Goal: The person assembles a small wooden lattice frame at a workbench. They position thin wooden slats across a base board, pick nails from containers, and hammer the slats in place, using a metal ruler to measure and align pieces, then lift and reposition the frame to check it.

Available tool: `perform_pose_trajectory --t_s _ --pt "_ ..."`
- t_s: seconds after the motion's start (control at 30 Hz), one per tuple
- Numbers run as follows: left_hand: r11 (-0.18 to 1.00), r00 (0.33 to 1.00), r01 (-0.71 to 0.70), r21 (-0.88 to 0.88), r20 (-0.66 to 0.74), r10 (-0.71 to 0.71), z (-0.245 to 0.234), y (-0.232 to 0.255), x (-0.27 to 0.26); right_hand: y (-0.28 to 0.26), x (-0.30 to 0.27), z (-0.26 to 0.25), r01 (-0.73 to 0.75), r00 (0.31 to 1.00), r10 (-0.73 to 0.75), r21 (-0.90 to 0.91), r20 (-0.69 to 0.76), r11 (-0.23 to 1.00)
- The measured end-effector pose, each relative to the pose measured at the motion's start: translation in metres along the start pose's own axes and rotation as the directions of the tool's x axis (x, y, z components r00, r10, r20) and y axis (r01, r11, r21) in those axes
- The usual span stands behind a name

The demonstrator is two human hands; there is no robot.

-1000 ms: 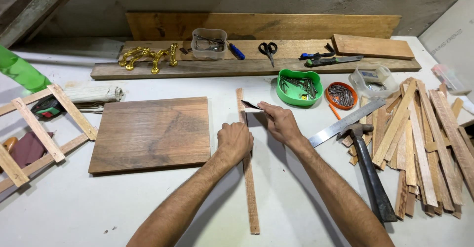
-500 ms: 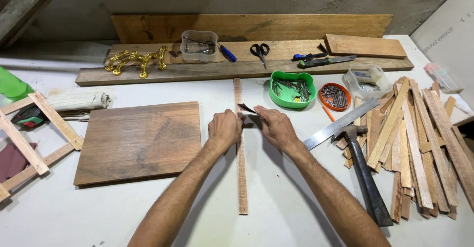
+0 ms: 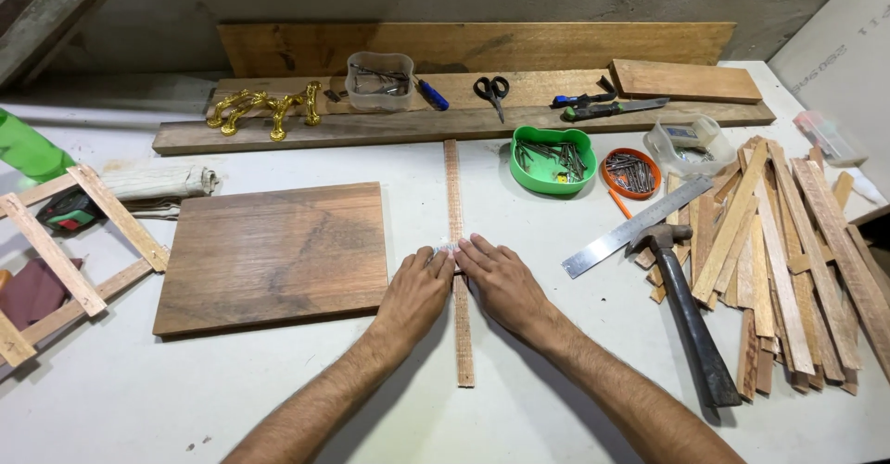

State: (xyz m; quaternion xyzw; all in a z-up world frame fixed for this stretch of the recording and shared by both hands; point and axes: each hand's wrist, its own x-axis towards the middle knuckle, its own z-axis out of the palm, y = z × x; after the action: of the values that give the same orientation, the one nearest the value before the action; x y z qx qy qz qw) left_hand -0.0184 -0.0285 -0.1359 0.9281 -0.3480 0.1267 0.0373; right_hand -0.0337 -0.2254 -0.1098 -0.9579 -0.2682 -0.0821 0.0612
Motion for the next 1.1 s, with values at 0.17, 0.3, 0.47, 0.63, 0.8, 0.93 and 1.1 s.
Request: perform_pose_trajectory --t_s 0.17,0.3,0.47,0.63,0.8,0.93,1.1 --pt "0.999 0.998 0.052 0.001 -0.016 -0.052 0.015 -0.019 0.032 0.020 0.031 0.002 -0.086 0.995 0.082 0.087 0.054 0.992" --pt "0.973 0.975 0.185 -0.139 0.150 -0.164 -0.001 -0.043 0.077 0.038 0.066 -0.009 -0.137 0.990 0.131 0.145 0.052 0.980" --pt "0.978 0.983 0.184 -0.102 0.006 -0.184 0.017 -0.072 0.118 0.072 0.110 0.006 -0.110 0.994 0.109 0.110 0.011 0.988" --pt "0.982 0.984 0.179 -0.058 0.006 -0.179 0.020 -0.081 0.128 0.087 0.133 0.000 -0.036 0.998 0.041 0.086 -0.052 0.996" --pt "0.988 0.989 0.139 -0.062 -0.032 -0.142 -0.024 -0.066 0.103 0.064 0.113 -0.045 0.037 0.996 -0.034 0.040 -0.078 0.999" --pt "1.000 0.995 -0.010 -0.012 -0.098 0.009 -0.015 -0.043 0.050 0.037 0.054 -0.033 0.090 0.993 -0.086 0.037 -0.086 0.995" --pt "0.986 0.995 -0.041 -0.163 0.082 0.055 0.000 0.002 -0.024 -0.002 -0.019 -0.010 0.100 0.989 -0.104 0.041 0.107 0.994"
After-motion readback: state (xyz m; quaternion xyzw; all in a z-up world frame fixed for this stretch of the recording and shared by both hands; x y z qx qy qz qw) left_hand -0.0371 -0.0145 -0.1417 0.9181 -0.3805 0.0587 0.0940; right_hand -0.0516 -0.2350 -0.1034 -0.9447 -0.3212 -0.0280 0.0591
